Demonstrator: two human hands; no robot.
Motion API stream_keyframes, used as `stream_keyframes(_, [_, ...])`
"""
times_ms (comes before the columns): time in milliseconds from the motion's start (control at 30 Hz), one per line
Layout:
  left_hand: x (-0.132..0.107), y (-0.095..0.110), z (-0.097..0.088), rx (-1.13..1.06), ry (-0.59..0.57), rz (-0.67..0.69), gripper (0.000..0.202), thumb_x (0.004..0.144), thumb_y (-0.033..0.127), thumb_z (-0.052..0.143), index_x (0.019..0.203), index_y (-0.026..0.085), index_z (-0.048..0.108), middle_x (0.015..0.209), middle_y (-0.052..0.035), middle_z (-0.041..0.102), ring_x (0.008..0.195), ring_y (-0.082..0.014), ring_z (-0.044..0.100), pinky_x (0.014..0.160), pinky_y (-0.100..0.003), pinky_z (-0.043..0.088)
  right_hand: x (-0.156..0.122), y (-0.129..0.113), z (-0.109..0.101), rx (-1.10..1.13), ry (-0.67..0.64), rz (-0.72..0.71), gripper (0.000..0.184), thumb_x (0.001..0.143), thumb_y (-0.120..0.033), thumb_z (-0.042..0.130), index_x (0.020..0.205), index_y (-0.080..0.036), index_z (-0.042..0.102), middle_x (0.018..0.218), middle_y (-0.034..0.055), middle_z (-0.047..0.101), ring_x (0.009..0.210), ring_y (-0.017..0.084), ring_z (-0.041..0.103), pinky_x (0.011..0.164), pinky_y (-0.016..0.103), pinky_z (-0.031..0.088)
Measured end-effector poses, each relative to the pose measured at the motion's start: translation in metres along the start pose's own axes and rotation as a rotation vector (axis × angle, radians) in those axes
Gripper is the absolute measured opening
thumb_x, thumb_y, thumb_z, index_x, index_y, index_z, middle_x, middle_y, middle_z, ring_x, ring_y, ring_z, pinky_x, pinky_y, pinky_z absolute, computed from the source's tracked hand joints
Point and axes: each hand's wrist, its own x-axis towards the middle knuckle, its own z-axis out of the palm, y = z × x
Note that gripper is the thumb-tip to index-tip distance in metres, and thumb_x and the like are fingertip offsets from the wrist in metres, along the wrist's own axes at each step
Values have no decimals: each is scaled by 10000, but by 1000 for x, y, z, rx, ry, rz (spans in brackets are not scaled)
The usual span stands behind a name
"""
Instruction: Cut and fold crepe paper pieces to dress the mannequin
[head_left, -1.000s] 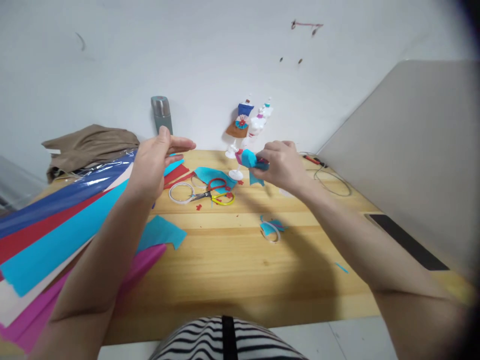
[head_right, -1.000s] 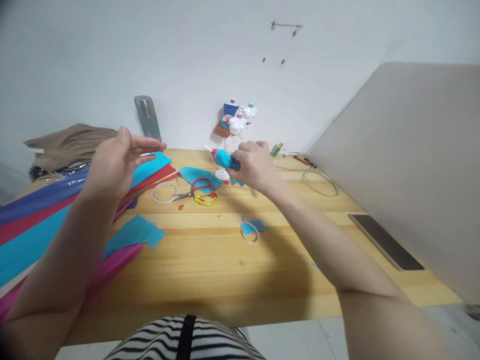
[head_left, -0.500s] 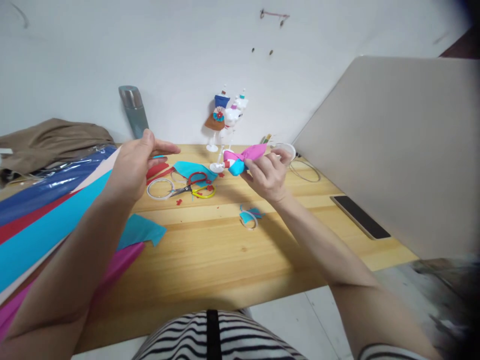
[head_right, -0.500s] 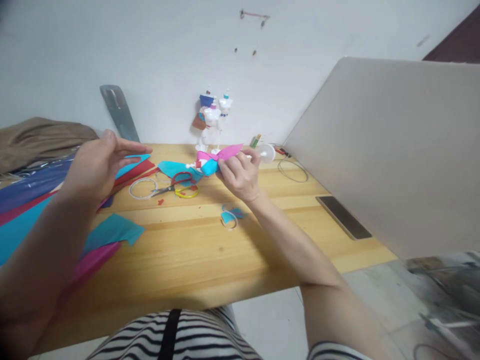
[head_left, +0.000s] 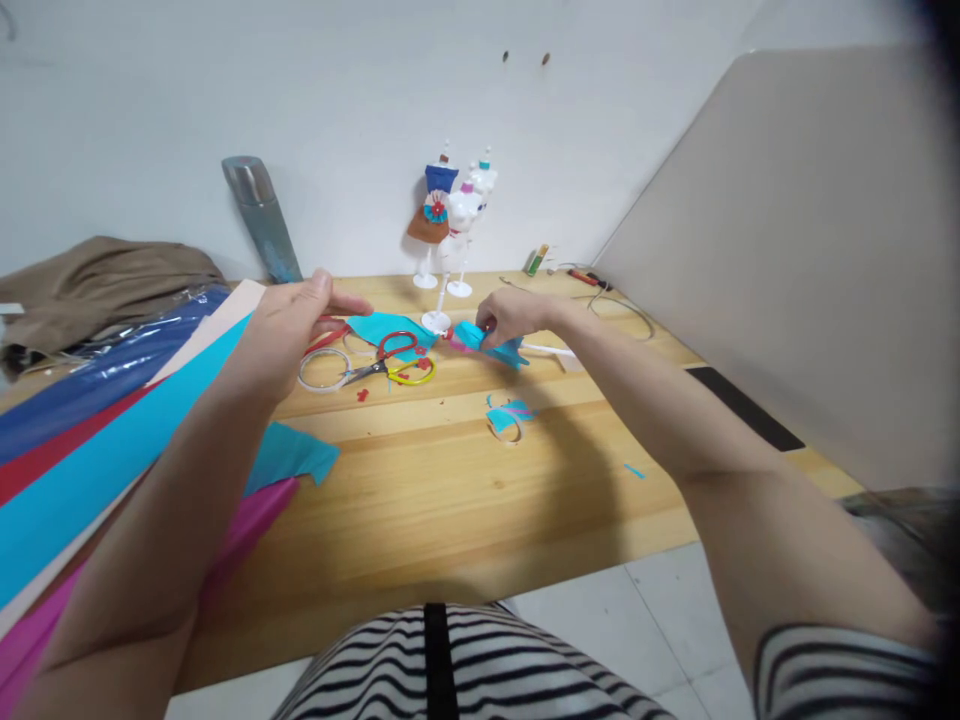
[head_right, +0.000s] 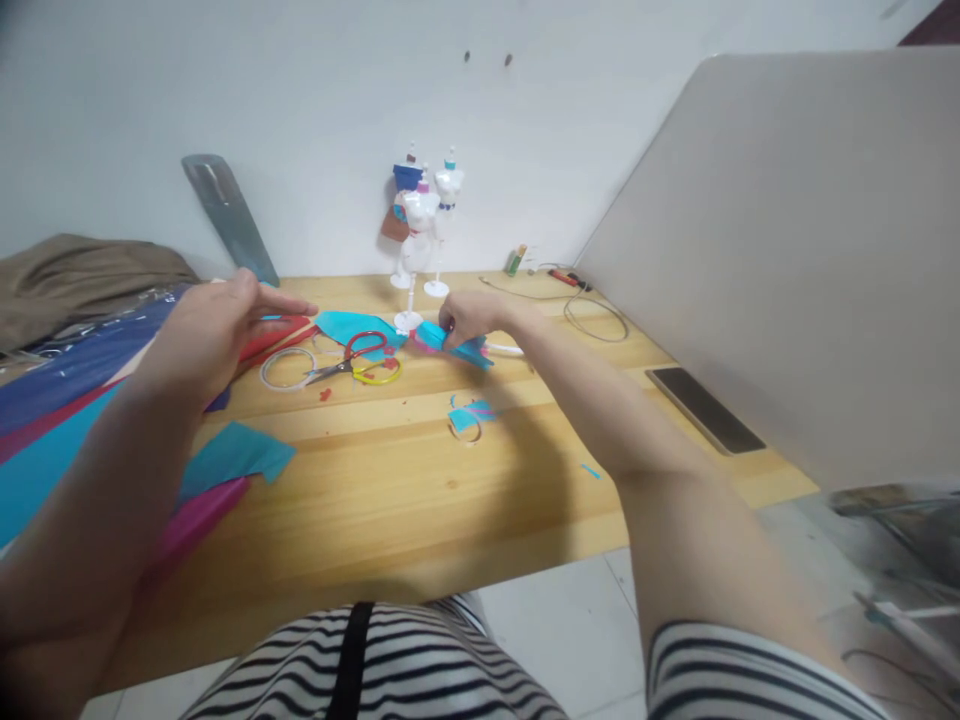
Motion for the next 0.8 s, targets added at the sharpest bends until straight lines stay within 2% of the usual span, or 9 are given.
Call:
stream_keyframes(100, [-1, 3, 0, 77, -8, -13, 521, 918, 644, 549, 820, 195, 796, 842, -112, 737, 1025, -316, 727, 1026, -453, 553, 16, 3, 2, -141, -214, 26, 227, 505, -46, 845, 452, -138, 644, 342, -127, 423, 487, 42, 307, 617, 306, 201])
stream_keyframes(200, [-2, 7, 1, 173, -3, -17, 524, 944, 613, 513, 821, 192, 799, 787, -105, 723, 992, -313, 720, 1000, -465, 567, 21, 3, 8, -253, -242, 29, 263, 541, -48, 832, 433, -147, 613, 320, -142, 337, 499, 43, 282, 650, 326, 201])
stream_keyframes(333, [1, 2, 2, 172, -10, -24, 543, 952, 621, 490, 852, 193, 809, 803, -108, 733, 943, -307, 731, 1007, -471, 561, 11, 3, 19, -343, -164, -15, 330, 550, -40, 834, 428, -165, 554, 367, -119, 323, 578, 78, 336, 736, 353, 223])
stream_keyframes(533, [6, -10, 3, 116, -71, -11, 478, 939, 616, 539, 844, 219, 788, 910, -94, 783, 999, -279, 728, 1069, -444, 531, -13, 6, 39, -410, -33, -127, 374, 607, -19, 770, 490, -167, 448, 656, 44, 604, 827, 180, 510, 871, 421, 235])
stream_keyframes(667, [5, -9, 6, 130, -46, 15, 538, 879, 713, 570, 832, 216, 770, 893, -109, 771, 1033, -307, 709, 1021, -424, 553, -18, 13, 41, -460, 34, -156, 271, 707, -62, 707, 559, -161, 503, 768, 100, 638, 890, 207, 490, 914, 460, 236])
stream_keyframes(800, [3, -7, 9, 182, -89, 14, 504, 952, 579, 487, 816, 190, 776, 996, -135, 763, 1021, -290, 701, 1025, -418, 533, -12, 19, 24, -508, 132, -150, 166, 808, -61, 604, 664, -142, 612, 834, 123, 636, 939, 225, 451, 962, 506, 206])
